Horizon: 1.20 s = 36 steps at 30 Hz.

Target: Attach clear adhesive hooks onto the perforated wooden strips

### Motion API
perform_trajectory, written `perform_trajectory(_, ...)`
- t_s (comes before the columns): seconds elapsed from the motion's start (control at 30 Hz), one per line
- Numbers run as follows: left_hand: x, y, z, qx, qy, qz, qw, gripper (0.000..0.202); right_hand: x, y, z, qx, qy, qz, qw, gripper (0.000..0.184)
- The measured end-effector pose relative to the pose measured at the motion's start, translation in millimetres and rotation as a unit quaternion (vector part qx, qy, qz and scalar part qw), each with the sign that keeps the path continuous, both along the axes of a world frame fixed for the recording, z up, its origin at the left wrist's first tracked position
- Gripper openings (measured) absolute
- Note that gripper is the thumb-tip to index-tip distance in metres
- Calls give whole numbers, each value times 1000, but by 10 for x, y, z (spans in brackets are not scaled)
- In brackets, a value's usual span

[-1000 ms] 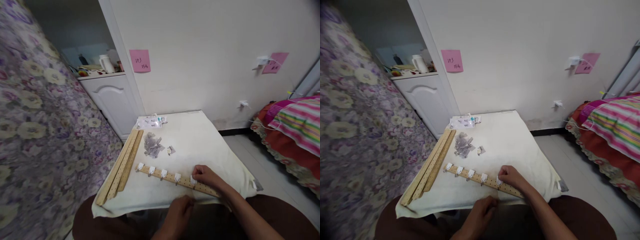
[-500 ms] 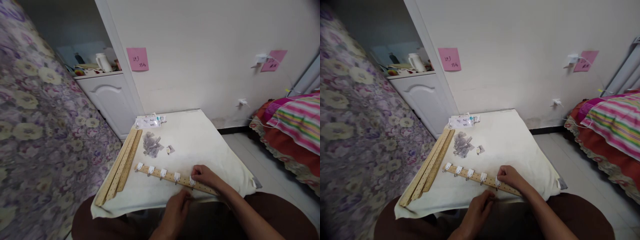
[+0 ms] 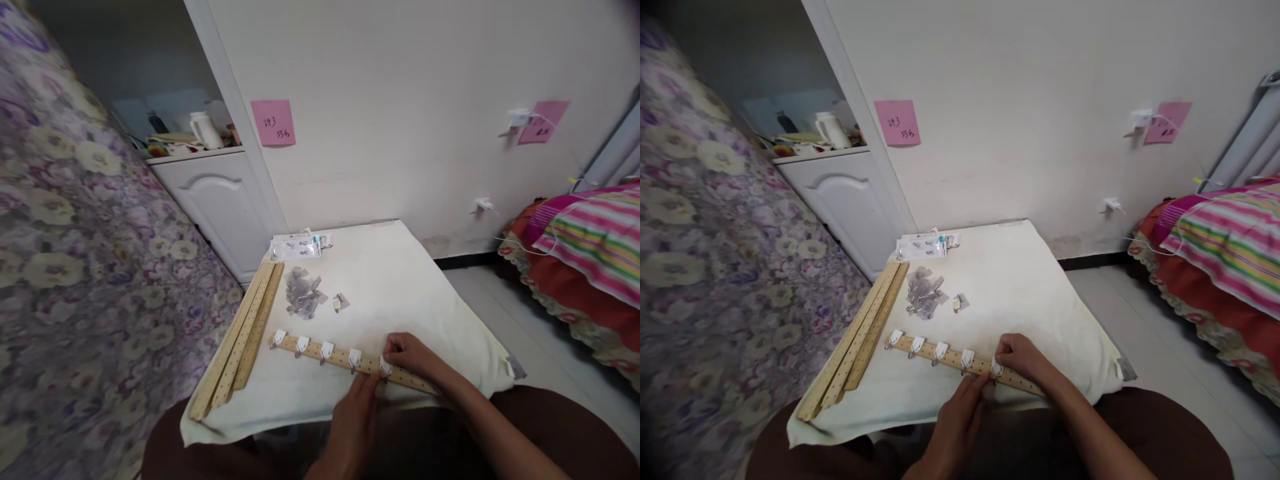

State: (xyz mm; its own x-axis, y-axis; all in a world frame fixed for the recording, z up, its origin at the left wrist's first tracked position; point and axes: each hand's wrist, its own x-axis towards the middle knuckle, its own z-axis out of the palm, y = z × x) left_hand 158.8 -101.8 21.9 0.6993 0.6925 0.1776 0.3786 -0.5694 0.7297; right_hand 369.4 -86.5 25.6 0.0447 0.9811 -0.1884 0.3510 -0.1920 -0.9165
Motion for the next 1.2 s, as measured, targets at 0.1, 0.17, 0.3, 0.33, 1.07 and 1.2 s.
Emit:
perform_trajectory(0.1,17,5,-11,3,16,4,1000,48,6,3,-21,-2,-5,-3,1000,1)
perform_trajectory(0.17,32,12,-12,2,31,9,999,48,12,4,-41,-1,-7,-4,1000,2)
perform_trajectory(0.3,62,30,8,-9,72,18,997,52,19,4,-66,4,1,-3,1000,2)
perform_trajectory(0.33,68,34,16,-13,83,20,996,53,19,4,-68,4,4,-3,1000,3)
perform_trajectory(1.07,120,71,121,-10,192,20,981,56,111,-60,87,-17,46,71,996,12)
perform_trajectory(1.2,124,64,123,-10,200,25,979,56,115,-45,69,-20,49,74,996,12)
